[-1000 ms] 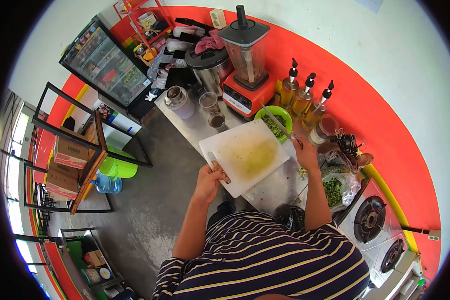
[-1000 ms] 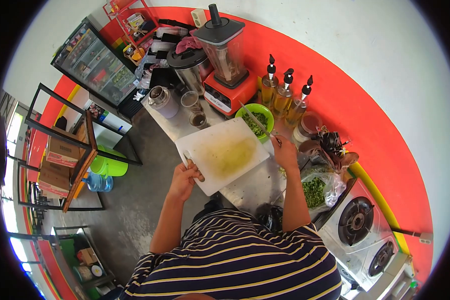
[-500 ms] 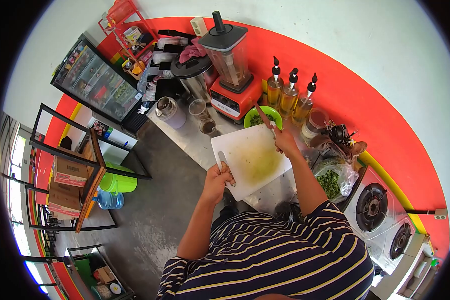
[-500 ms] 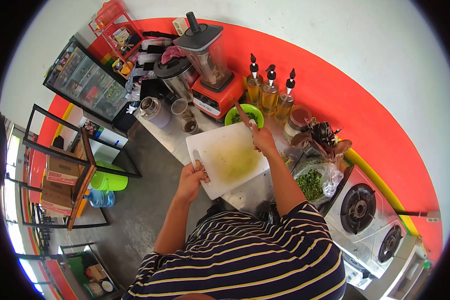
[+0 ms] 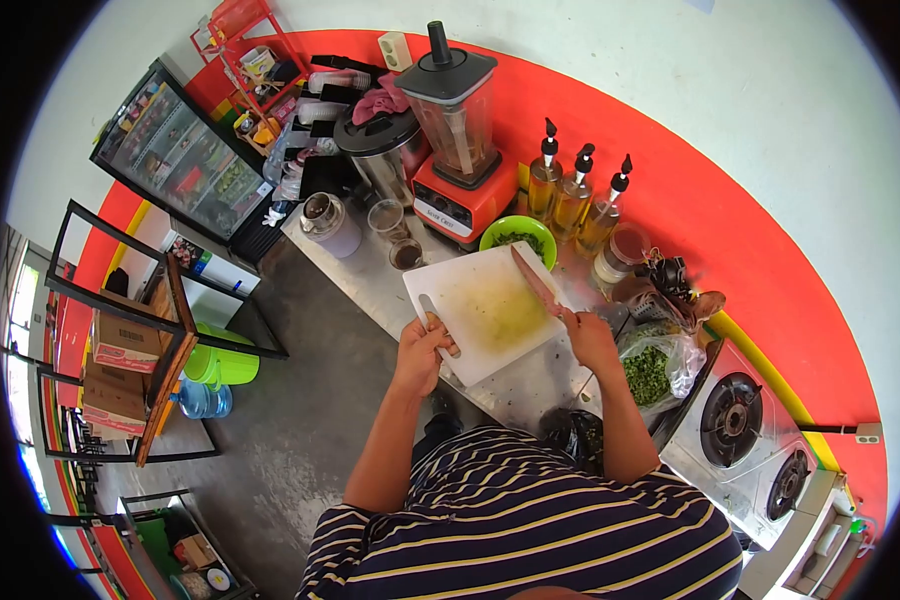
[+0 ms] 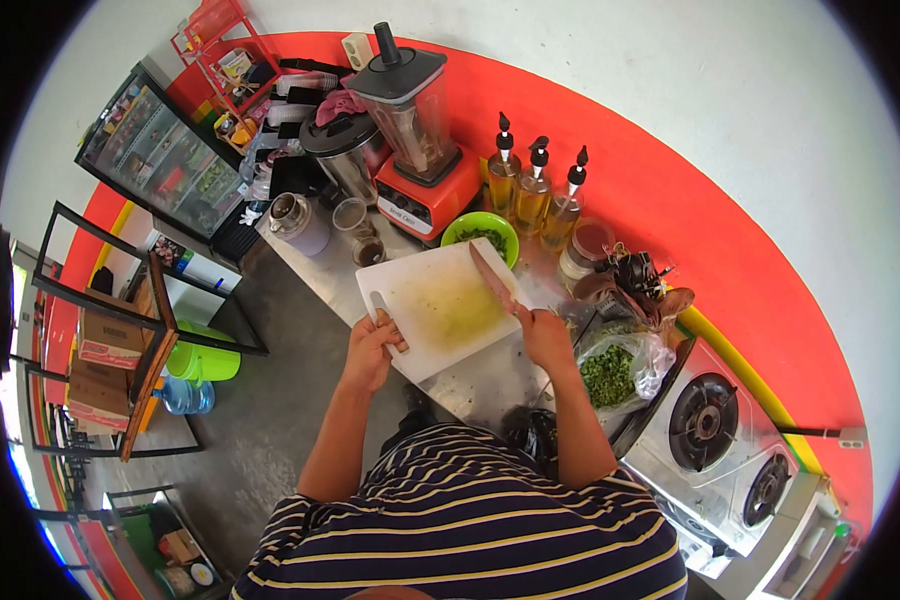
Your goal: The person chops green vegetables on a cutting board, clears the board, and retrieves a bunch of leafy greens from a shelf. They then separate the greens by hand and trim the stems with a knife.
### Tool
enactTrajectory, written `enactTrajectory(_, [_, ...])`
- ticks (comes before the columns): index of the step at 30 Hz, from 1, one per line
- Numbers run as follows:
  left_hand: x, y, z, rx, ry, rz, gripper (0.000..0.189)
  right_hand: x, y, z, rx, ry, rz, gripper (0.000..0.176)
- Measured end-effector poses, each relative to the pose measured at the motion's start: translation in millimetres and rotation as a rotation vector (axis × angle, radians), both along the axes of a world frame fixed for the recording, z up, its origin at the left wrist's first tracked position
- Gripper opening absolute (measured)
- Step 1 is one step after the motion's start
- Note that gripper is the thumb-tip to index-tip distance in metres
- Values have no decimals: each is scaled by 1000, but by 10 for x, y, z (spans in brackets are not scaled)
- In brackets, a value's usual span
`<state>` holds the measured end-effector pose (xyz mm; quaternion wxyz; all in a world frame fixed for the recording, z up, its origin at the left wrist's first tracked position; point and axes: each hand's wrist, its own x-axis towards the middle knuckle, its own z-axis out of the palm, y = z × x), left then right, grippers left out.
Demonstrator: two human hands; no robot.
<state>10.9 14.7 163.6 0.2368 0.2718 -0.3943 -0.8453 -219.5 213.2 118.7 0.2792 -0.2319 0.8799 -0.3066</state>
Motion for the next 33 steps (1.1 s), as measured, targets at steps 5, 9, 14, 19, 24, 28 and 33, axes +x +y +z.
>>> enactTrajectory(5, [106, -87, 69, -91, -22, -50, 22, 25, 91, 433, -190, 420, 8, 31])
enactTrajectory(9, [146, -155, 161, -174, -60, -53, 26, -48, -49, 645, -210, 697, 214, 31])
enactTrajectory(14, [230, -153, 194, -193, -71, -16, 25, -249, -213, 177, -120, 763, 233, 32])
enactTrajectory(19, [389, -292, 117, -185, 1, -63, 21, 44, -240, 282, -96, 796, 125, 37])
enactTrajectory(24, [442, -375, 71, -103, -33, -71, 22, 427, -134, 68, -245, 555, -67, 31])
enactTrajectory(28, [459, -498, -140, -37, 26, -213, 23, 847, 126, -42, -229, 501, -230, 30])
enactTrajectory(33, [359, -638, -416, 71, 27, -410, 25, 1454, 515, -203, -224, 507, -398, 33])
